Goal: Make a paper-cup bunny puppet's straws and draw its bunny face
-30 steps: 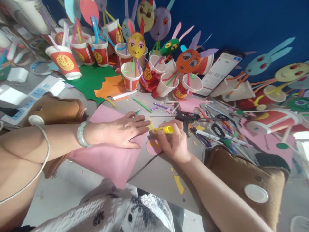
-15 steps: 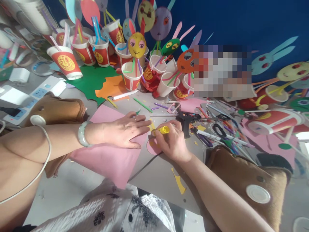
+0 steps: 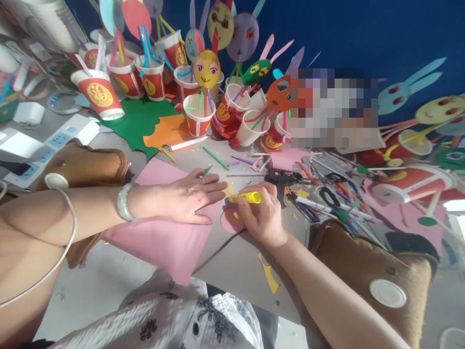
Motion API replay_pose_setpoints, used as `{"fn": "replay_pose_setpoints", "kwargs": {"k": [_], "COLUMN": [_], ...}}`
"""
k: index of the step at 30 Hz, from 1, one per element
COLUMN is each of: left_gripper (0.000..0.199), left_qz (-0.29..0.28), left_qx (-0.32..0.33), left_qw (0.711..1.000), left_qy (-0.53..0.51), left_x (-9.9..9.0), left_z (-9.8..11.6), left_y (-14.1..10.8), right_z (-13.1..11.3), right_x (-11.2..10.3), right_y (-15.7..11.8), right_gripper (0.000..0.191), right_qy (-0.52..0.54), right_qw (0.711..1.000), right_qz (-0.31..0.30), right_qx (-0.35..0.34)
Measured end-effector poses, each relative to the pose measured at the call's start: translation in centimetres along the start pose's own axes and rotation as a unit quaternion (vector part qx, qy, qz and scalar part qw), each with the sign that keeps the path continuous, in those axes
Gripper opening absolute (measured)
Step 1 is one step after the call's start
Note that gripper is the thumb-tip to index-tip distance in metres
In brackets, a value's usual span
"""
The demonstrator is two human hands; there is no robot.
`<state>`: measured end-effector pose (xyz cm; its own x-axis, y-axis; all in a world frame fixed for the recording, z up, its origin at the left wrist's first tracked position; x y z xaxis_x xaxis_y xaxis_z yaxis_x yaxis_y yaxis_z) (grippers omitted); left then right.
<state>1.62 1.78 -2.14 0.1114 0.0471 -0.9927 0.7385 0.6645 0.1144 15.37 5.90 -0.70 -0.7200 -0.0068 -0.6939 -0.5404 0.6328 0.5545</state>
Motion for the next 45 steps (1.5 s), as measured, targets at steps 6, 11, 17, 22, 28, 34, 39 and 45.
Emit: {"fn": "replay_pose_setpoints", "kwargs": {"k": [6,11,17,22,28,34,39,45], "left_gripper": [0.054,0.056,0.057,0.057,0.057,0.056,0.054,0.053], "left_qz": [0.006,0.002,0.0,-0.001,0.002,0.0,-0.003,-0.009], "left_qx": [0.0,-0.003,-0.003,-0.003,-0.002,-0.004,-0.005,-0.006], "left_qw": [1.0,1.0,1.0,1.0,1.0,1.0,1.0,1.0], "left_qy": [-0.005,-0.007,-0.008,-0.004,-0.002,-0.005,-0.008,-0.011], "left_x": [-0.2,-0.1,-0.1,-0.2,-0.2,-0.2,-0.3,-0.4], "left_z": [0.1,0.0,0.0,0.0,0.1,0.0,0.0,0.0], "left_y": [0.1,0.1,0.1,0.1,0.1,0.1,0.2,0.1], "right_z": [-0.5,-0.3,0.0,-0.1,0.1,0.5,0.7,0.6], "right_x": [0.3,0.4,0.1,0.6,0.4,0.1,0.7,0.6], "right_y": [0.2,0.1,-0.1,-0.1,-0.1,-0.3,-0.4,-0.1], "right_gripper": [0.004,0.004,0.002,0.002,0.002,0.005,0.007,0.011], "right_qy": [-0.006,-0.015,-0.023,-0.008,-0.002,-0.006,-0.01,-0.025], "right_qw": [1.0,0.999,1.0,1.0,1.0,0.999,0.998,0.998], "right_qz": [-0.016,-0.024,0.0,-0.027,-0.017,0.004,-0.037,-0.032], "right_qx": [-0.02,-0.016,0.007,0.007,0.024,0.04,0.049,0.043]}}
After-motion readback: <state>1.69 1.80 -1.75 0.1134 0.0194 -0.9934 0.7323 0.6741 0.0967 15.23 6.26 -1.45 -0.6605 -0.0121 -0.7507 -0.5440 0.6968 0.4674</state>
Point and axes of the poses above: each hand's wrist, its own y-axis towards the middle knuckle, its own x-axis out of the palm, z = x × y, the point moved 8 cm from there along y, towards the middle knuckle, and after that the axes turned 5 degrees about y, right-handed, at the moved point
